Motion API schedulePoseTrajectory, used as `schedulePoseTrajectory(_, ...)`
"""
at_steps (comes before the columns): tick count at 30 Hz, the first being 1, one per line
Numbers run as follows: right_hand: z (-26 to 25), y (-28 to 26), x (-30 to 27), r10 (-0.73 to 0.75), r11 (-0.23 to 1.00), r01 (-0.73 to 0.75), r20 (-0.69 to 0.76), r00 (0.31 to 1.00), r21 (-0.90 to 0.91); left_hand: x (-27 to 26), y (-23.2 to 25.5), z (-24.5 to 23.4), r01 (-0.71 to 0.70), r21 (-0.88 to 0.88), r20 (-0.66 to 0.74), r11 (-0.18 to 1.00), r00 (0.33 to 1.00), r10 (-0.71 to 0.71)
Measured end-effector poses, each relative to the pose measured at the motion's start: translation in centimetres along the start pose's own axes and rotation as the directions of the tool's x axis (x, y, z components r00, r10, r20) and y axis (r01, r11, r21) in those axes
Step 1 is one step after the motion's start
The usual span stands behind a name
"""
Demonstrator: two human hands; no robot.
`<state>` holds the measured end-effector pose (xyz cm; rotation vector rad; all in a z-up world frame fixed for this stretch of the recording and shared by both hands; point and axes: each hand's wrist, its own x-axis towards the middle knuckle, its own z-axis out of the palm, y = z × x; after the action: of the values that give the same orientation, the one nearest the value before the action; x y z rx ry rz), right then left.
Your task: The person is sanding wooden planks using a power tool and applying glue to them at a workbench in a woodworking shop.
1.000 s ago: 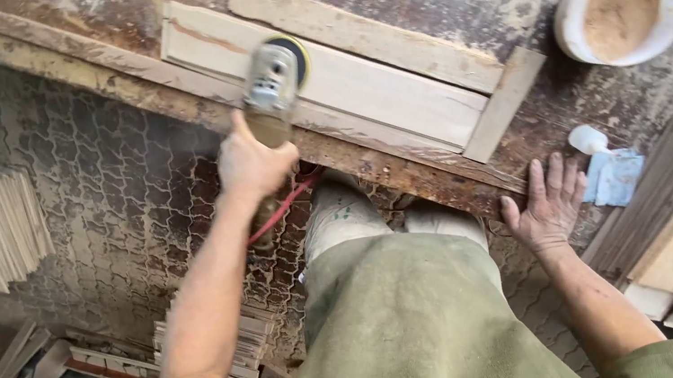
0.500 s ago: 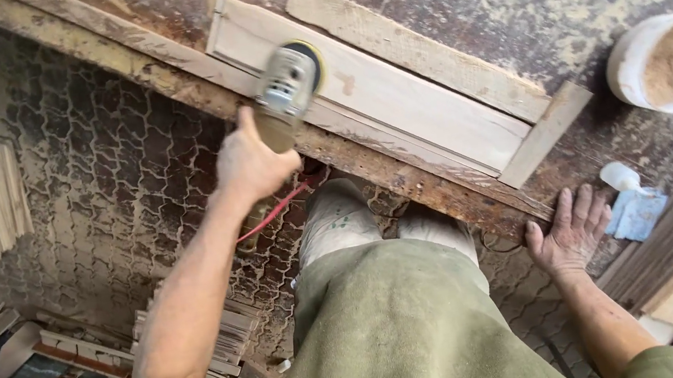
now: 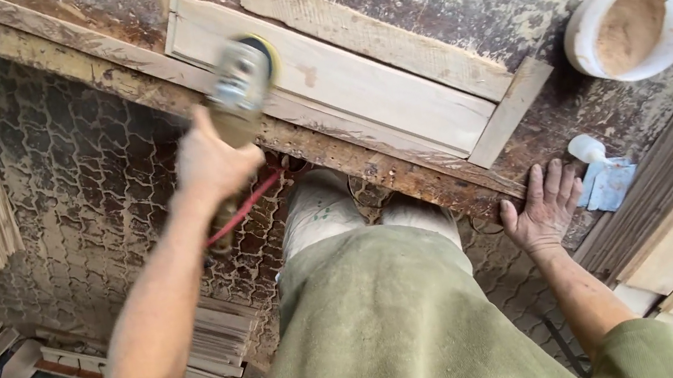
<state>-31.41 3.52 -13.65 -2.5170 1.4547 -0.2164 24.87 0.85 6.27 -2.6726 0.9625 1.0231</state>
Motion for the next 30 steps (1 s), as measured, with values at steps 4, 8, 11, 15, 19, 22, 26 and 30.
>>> schedulePoseTrajectory(4, 0.2, 0.0, 0.0, 0.007, 1.000, -0.007, -0.013, 1.000, 0.000, -4.3, 5.5, 5.5, -0.157, 0.110, 0.176, 0.982, 0.975, 0.136)
schedulePoseTrajectory(8, 0.2, 0.4, -0.6, 0.012, 1.000, -0.012, 0.006, 1.000, -0.008, -6.0, 7.3, 10.6, -0.424, 0.135, 0.345, 0.895, 0.867, 0.359)
schedulePoseTrajectory(11, 0.2, 0.4, -0.4, -0.001, 1.000, 0.001, 0.011, 1.000, 0.006, -4.9, 6.4, 9.4, -0.390, 0.145, 0.296, 0.909, 0.894, 0.336)
schedulePoseTrajectory(15, -0.5, -0.5, 0.3, 0.013, 1.000, -0.013, 0.027, 1.000, 0.009, -1.6, 1.9, 4.4, -0.127, 0.125, 0.128, 0.984, 0.985, 0.111)
schedulePoseTrajectory(19, 0.2, -0.3, 0.0, 0.026, 1.000, -0.026, 0.052, 0.998, 0.004, 3.4, -3.5, -0.2, -0.007, -0.089, -0.023, 0.996, 1.000, 0.005)
schedulePoseTrajectory(22, 0.9, 1.0, -1.3, 0.055, 0.998, -0.054, 0.080, 0.995, -0.018, 7.1, -6.8, -0.8, -0.010, -0.159, -0.167, 0.987, 0.986, -0.017)
schedulePoseTrajectory(26, 2.5, 1.8, -1.9, 0.041, 0.999, -0.041, 0.045, 0.998, 0.007, 5.6, -4.9, -0.5, 0.016, -0.130, -0.115, 0.991, 0.993, -0.031)
schedulePoseTrajectory(30, 1.8, 1.5, -1.6, 0.051, 0.999, -0.051, 0.042, 0.998, 0.005, -0.2, -0.8, 4.0, -0.070, -0.010, 0.016, 0.997, 0.997, 0.070)
